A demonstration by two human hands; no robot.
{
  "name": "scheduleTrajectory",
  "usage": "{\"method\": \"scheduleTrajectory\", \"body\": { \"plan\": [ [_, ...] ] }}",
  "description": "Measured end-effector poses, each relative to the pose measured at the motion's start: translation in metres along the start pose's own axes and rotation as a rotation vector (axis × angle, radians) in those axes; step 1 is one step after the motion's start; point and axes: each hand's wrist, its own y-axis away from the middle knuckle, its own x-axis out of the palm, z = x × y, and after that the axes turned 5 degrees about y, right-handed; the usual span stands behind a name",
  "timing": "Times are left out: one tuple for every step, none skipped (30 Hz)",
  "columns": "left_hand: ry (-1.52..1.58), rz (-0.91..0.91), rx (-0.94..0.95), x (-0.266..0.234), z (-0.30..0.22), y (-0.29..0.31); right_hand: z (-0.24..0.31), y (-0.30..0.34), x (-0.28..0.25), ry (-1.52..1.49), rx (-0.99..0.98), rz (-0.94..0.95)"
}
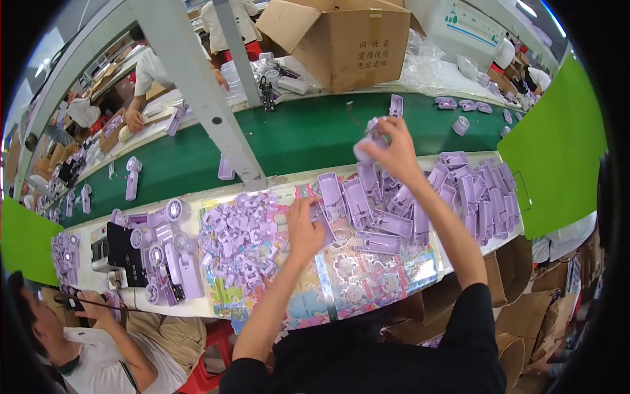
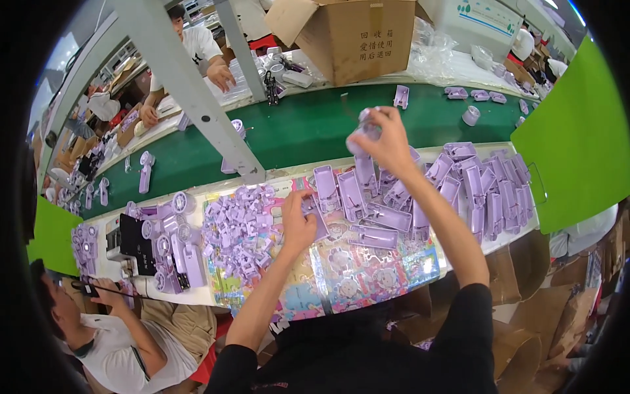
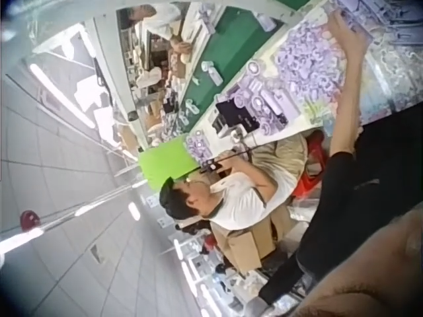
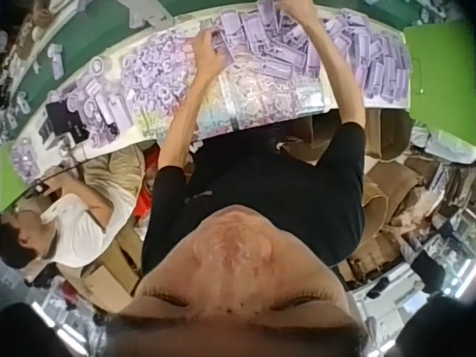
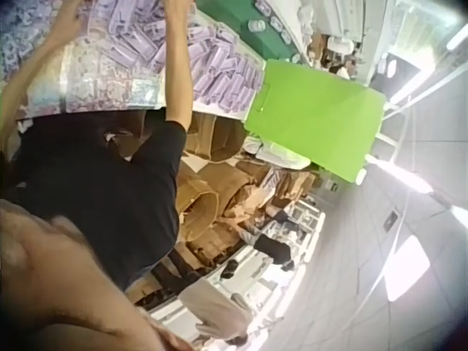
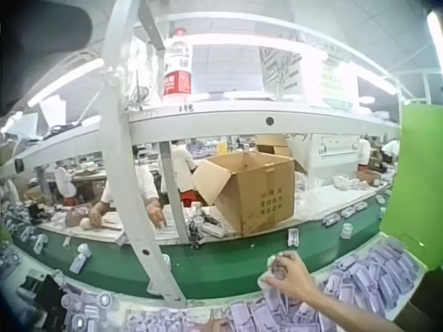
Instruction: The person assembles portable fans on a conveyor line by hand, fitting fan motor heads, internal wiring, and plastic casing components together.
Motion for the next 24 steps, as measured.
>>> {"method": "scheduleTrajectory", "body": {
  "plan": [
    [-0.007,0.036,0.02,-0.004,0.004,0.0,0.022,0.014,-0.003,-0.017,-0.031,0.026],
    [0.05,0.072,0.015,-0.005,0.004,-0.001,0.044,0.029,-0.013,0.038,-0.086,0.051],
    [0.053,0.058,0.006,-0.011,0.008,0.0,0.064,0.044,-0.017,0.077,-0.143,0.084],
    [0.107,0.136,0.004,-0.013,0.009,0.003,0.08,0.06,-0.025,0.04,-0.223,0.107],
    [0.153,0.211,-0.003,-0.019,0.011,0.007,0.089,0.078,-0.03,0.054,-0.28,0.137],
    [0.091,0.394,0.029,-0.033,0.004,0.006,0.095,0.093,-0.036,0.074,-0.331,0.162],
    [0.101,0.393,0.02,-0.037,-0.008,0.011,0.101,0.106,-0.043,0.07,-0.401,0.172],
    [0.015,0.431,0.026,-0.047,-0.018,0.016,0.106,0.12,-0.044,0.055,-0.418,0.176],
    [-0.064,0.474,0.032,-0.053,-0.022,0.022,0.111,0.132,-0.046,0.045,-0.429,0.181],
    [-0.177,0.417,0.132,-0.055,-0.022,0.027,0.118,0.14,-0.048,0.038,-0.429,0.166],
    [-0.17,0.424,0.13,-0.058,-0.039,0.03,0.124,0.151,-0.055,0.063,-0.382,0.157],
    [-0.126,0.324,0.172,-0.064,-0.064,0.028,0.124,0.161,-0.059,0.091,-0.331,0.141],
    [-0.088,0.222,0.216,-0.07,-0.083,0.027,0.122,0.167,-0.055,0.093,-0.337,0.077],
    [-0.036,0.154,0.219,-0.073,-0.091,0.037,0.125,0.174,-0.05,0.075,-0.298,0.066],
    [-0.023,0.172,0.228,-0.074,-0.1,0.046,0.129,0.182,-0.048,0.07,-0.253,0.05],
    [-0.033,0.198,0.361,-0.074,-0.11,0.053,0.131,0.188,-0.044,0.086,-0.225,0.086],
    [-0.031,0.222,0.503,-0.072,-0.116,0.058,0.129,0.197,-0.039,0.038,-0.194,0.12],
    [-0.015,0.237,0.514,-0.07,-0.12,0.063,0.139,0.2,-0.035,-0.021,-0.137,0.143],
    [0.055,0.312,0.417,-0.069,-0.123,0.068,0.148,0.203,-0.032,-0.08,-0.08,0.164],
    [0.12,0.386,0.318,-0.069,-0.123,0.069,0.149,0.204,-0.028,-0.095,-0.05,0.173],
    [0.127,0.406,0.35,-0.067,-0.117,0.069,0.151,0.208,-0.026,-0.085,-0.037,0.159],
    [0.137,0.422,0.359,-0.065,-0.118,0.07,0.152,0.212,-0.026,-0.085,-0.012,0.148],
    [0.105,0.408,0.367,-0.066,-0.119,0.073,0.154,0.214,-0.025,-0.09,0.009,0.141],
    [0.072,0.394,0.372,-0.067,-0.119,0.074,0.154,0.214,-0.026,-0.082,-0.003,0.141]
  ]
}}
